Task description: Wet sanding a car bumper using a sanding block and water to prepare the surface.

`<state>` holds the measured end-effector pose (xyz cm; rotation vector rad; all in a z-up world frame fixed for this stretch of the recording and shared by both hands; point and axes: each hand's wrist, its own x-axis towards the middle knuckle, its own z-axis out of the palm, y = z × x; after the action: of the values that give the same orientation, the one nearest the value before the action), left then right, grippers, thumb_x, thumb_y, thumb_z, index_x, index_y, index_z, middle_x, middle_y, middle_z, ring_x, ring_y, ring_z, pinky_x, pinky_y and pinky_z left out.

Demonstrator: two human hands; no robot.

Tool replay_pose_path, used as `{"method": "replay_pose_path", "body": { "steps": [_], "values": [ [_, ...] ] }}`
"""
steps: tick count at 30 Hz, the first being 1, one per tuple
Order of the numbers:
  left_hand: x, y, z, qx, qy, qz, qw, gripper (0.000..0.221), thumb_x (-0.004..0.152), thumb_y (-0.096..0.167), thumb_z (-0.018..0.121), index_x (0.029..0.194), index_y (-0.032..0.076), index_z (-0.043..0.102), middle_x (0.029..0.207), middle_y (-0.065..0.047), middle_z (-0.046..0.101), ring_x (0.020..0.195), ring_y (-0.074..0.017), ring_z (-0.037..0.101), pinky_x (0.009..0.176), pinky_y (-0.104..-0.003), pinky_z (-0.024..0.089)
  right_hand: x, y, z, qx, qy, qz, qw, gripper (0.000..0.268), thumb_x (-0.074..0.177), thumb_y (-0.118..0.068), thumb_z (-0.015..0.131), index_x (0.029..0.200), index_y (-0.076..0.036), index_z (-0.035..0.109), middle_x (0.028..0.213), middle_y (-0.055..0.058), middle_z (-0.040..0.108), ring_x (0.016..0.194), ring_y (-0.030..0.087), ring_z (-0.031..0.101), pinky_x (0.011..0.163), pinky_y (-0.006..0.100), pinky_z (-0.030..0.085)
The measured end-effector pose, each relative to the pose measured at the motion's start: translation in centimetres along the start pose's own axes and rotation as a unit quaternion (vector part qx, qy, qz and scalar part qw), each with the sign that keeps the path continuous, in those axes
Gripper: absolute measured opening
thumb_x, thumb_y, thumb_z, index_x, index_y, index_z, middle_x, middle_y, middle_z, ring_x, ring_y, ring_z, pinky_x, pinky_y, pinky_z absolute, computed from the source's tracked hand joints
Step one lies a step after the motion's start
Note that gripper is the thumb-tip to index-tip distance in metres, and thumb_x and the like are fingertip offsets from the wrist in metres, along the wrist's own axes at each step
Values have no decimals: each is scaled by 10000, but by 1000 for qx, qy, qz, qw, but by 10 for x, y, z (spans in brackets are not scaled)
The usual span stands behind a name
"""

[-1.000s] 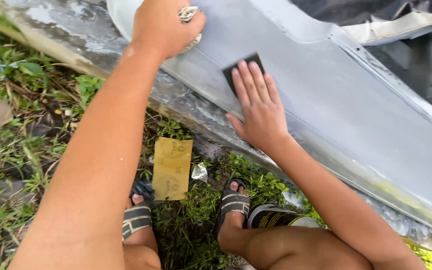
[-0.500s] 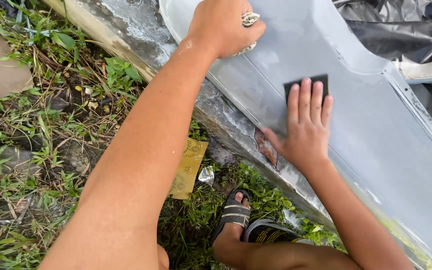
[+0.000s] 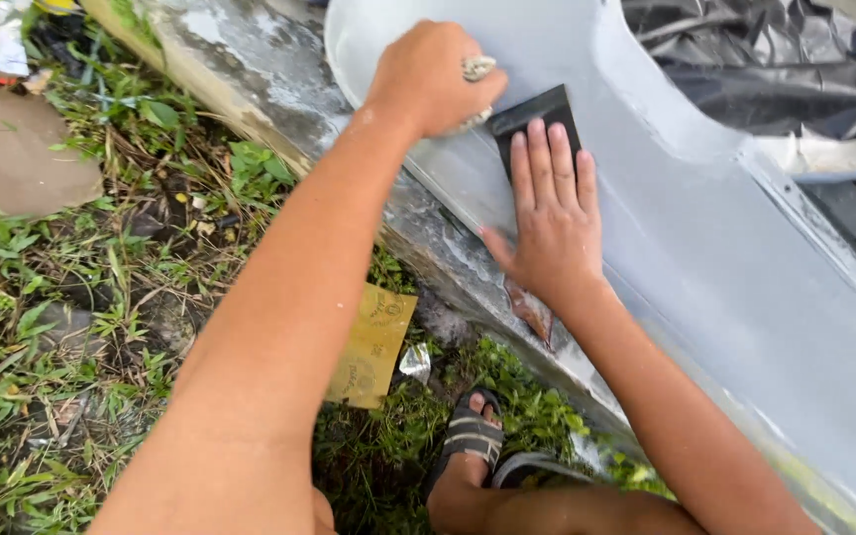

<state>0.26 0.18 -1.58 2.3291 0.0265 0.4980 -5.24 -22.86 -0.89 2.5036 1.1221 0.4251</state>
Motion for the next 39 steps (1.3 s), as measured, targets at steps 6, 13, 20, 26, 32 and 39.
{"method": "replay_pose_path", "body": {
  "steps": [6,13,20,26,32,39],
  "values": [
    [-5,-5,0,4,-32,-9,999,529,955,406,622,603,201,284,550,49,269,535,-162,252,507,-376,203,-126,55,43,-52,-57,22,997,954,971,-700,203,1663,-49,113,1743,156,88,1612,302,54,1315,486,62],
    [1,4,-8,17,-37,-28,999,542,877,413,629,622,211,196,545,16,186,573,-218,189,569,-426,169,-161,83,21,-26,116,-43,992,759,985,-474,715,1566,-34,505,1622,154,481,1529,293,398,1278,514,298],
    [-2,13,-24,-6,-78,-60,995,444,804,353,572,554,201,238,528,39,198,566,-163,199,507,-367,194,-129,85,0,-50,179,-38,982,468,983,-217,770,1428,-191,627,1147,82,645,877,273,586,770,392,474],
    [-3,7,-13,13,-56,-46,997,498,836,367,578,614,186,170,577,31,139,612,-168,150,533,-374,155,-113,78,-9,-47,192,-18,980,344,935,-259,803,1271,-226,736,1256,165,592,1066,346,572,845,461,479],
    [-5,11,-18,18,-69,-51,996,495,859,380,571,602,190,192,563,34,158,592,-177,160,527,-373,163,-120,91,-1,-42,168,-67,983,143,953,-251,815,1087,-207,794,1496,82,641,1458,299,546,1222,527,335],
    [-7,13,-20,5,-66,-51,996,508,858,366,585,597,194,185,556,46,147,585,-161,145,531,-362,150,-150,114,-21,101,134,-106,980,67,968,-73,730,1028,-69,700,922,69,742,830,246,707,818,394,577]
  ]
}}
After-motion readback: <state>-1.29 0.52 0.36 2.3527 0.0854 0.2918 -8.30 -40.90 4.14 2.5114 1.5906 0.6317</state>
